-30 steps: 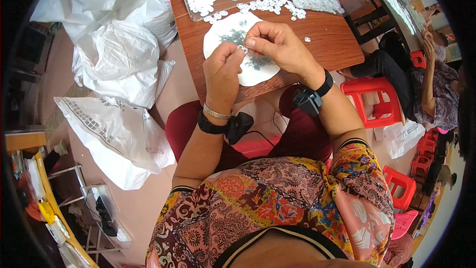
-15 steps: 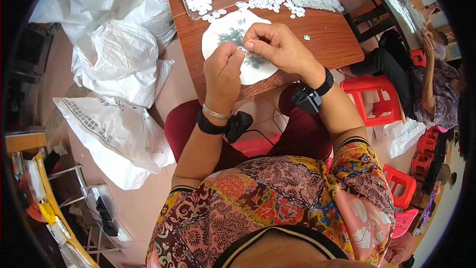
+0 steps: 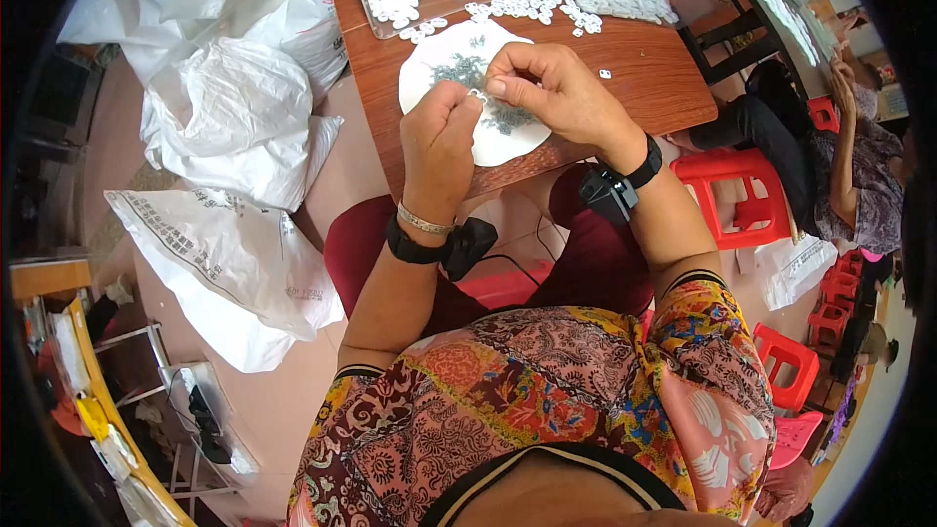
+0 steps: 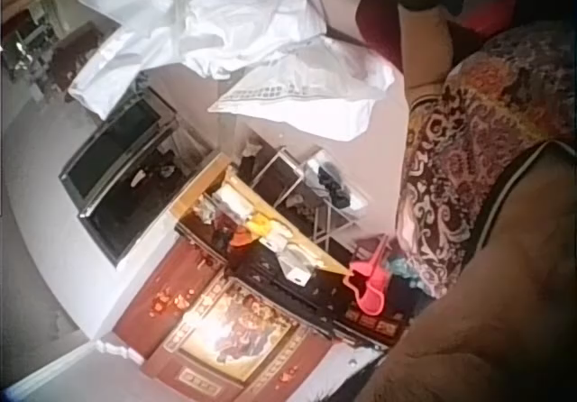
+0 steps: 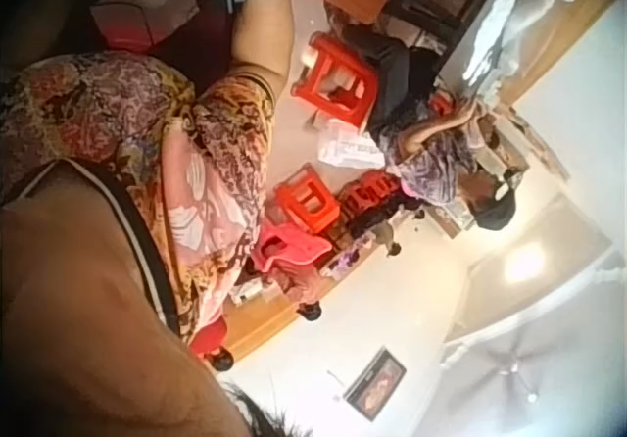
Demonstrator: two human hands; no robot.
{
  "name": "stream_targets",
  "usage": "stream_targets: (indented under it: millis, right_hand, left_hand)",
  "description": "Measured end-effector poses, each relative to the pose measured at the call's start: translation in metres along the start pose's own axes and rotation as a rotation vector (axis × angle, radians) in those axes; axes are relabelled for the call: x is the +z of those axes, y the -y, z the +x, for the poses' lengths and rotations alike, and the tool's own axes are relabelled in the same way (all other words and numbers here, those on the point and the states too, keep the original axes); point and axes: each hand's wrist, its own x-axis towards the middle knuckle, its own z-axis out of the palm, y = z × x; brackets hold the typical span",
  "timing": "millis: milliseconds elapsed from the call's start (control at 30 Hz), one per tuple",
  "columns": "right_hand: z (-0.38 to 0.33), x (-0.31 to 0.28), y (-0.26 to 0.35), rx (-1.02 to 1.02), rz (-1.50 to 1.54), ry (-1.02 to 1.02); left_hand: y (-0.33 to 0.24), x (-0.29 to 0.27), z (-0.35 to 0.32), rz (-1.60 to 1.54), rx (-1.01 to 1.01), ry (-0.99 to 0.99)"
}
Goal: Assembling or sorting small white plastic components on a table in a workshop setting.
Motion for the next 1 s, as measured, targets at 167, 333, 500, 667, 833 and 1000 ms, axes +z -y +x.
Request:
stream_targets:
  millis: [167,333,500,667,833,1000]
  right_hand:
    - [0.0,0.0,0.0,0.004,-0.044,0.008]
    - [0.001,0.003,-0.003,-0.029,-0.078,0.001]
    - [0.0,0.007,0.001,-0.023,-0.106,-0.007]
    - [0.0,0.005,-0.001,-0.014,-0.132,-0.004]
    - [0.001,0.004,-0.007,-0.063,-0.105,-0.045]
    - [0.001,0.009,-0.009,-0.046,-0.023,-0.082]
  left_hand:
    - [0.002,0.0,-0.001,-0.012,0.023,0.011]
    - [0.002,0.001,-0.002,0.016,0.025,0.017]
    - [0.002,0.002,-0.004,0.07,0.074,0.002]
    - [0.001,0.003,-0.004,0.028,0.029,0.045]
    - [-0.001,0.003,-0.006,-0.076,-0.072,0.073]
    - [-0.001,0.005,-0.007,-0.204,-0.123,0.013]
